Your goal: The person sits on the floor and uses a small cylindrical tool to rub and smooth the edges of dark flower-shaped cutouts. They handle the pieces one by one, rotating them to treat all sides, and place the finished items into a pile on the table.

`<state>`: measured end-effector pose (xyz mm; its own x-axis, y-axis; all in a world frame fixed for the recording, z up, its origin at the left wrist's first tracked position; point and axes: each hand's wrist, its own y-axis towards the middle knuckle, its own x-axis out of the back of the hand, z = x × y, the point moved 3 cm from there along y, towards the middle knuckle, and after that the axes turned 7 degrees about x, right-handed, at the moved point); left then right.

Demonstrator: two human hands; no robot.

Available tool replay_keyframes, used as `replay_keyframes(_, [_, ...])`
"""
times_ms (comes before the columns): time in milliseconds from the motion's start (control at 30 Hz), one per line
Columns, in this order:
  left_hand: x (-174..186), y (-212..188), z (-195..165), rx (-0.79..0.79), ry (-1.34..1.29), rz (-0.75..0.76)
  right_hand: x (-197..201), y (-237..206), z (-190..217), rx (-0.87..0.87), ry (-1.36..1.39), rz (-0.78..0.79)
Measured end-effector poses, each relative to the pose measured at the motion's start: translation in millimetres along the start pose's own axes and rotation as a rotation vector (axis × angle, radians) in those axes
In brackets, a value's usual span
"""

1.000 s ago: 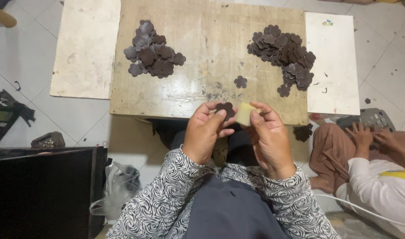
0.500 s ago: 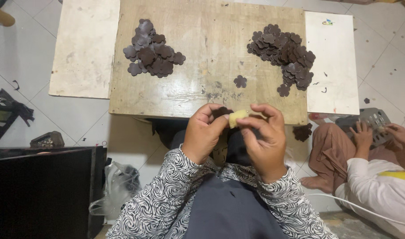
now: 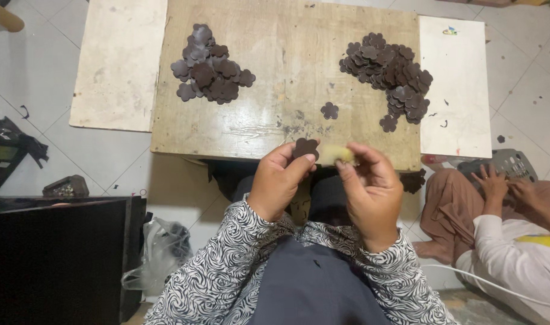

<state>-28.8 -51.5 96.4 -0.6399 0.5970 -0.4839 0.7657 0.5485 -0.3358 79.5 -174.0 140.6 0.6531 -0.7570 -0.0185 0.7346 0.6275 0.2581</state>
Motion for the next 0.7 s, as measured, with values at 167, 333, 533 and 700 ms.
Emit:
replay_keyframes(167, [-1.8, -4.9, 4.4, -0.203, 0.341, 0.08, -12.4, 6.6, 20.9, 0.469, -0.498, 0.256])
replay_keyframes(333, [-4.3, -4.2, 8.2, -0.078, 0.249, 0.092, -15.3, 24.3, 21.6, 0.528, -0.661, 0.307])
replay_keyframes(533, [-9.7, -4.3, 6.8, -0.154, 0.285, 0.124, -11.6, 14.4, 32.0, 0.653, -0.654, 0.336])
replay_keyframes(700, [-3.6, -1.8, 17.0, -0.081, 0.285, 0.137, -12.2, 21.0, 18.4, 0.567, -0.705, 0.323])
